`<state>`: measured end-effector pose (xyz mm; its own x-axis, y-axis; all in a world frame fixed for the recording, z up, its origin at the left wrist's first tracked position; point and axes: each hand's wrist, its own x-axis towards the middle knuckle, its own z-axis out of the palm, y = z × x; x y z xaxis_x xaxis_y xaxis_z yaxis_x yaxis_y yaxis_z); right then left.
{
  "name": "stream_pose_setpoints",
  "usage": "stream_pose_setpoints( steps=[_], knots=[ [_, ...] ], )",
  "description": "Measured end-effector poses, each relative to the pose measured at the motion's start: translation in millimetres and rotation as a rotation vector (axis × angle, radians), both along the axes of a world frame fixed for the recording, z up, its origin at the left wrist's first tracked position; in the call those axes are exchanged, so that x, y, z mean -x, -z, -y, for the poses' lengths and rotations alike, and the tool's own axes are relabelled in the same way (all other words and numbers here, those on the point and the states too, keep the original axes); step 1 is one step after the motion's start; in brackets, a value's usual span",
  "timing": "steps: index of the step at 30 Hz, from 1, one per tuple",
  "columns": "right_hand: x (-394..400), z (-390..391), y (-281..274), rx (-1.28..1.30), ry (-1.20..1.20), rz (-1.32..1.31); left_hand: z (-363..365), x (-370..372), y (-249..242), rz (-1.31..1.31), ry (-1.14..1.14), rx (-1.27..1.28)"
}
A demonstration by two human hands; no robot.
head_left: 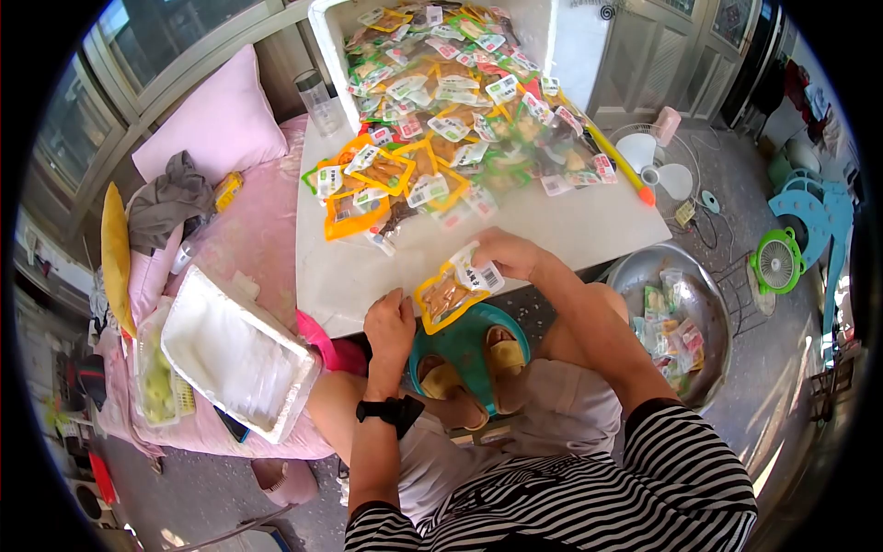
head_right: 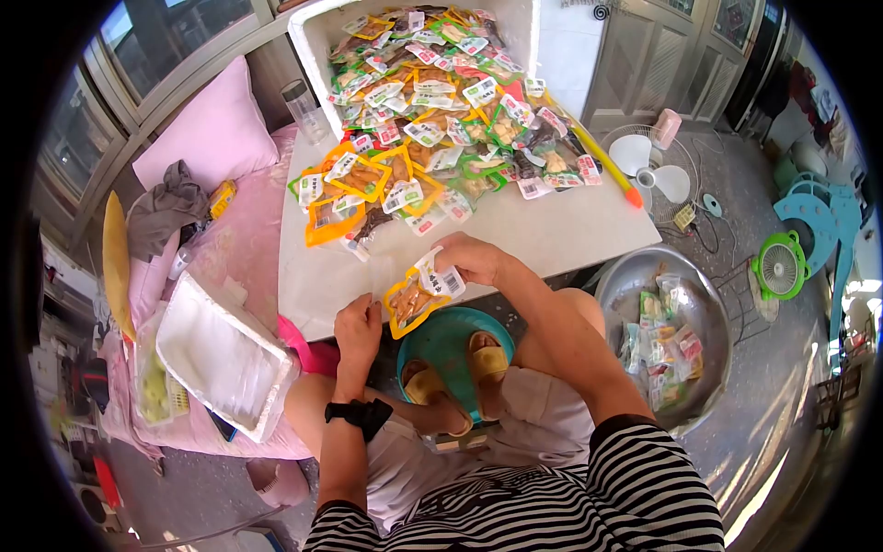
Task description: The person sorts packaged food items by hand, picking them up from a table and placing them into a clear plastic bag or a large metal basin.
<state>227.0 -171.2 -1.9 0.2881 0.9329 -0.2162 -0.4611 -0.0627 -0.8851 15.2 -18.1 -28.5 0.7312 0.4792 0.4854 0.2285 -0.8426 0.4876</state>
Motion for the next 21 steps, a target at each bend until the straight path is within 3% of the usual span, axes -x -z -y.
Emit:
stream_pose_setpoints(
  steps=[4,12,15,18,21],
  knots=[
    [9.3,-7.9,1.4,0.086,0.096,0.096,7.3,1.1,-11.0,-0.058,-0.052,-0.143],
    [50.2,-44.8,21.2,-0.022,0.091,-0.104,14.8,1.8,-23.5,-0.069,-0.037,-0.245],
    [57.3,-44.9,0.0,0.162,0.062,0.019,11.4,0.3,-20.3,0.003,-0.029,-0.267],
    [53.5,-47.0,-6.2,0.392,-0.04,0.645,9.3,2.0,-21.1,0.002,-0.042,-0.265],
    [66.3,-51.4,-9.3,0.285,0.033,0.458,11.8,2.2,-23.9,-0.013,-0.027,-0.254]
  ],
)
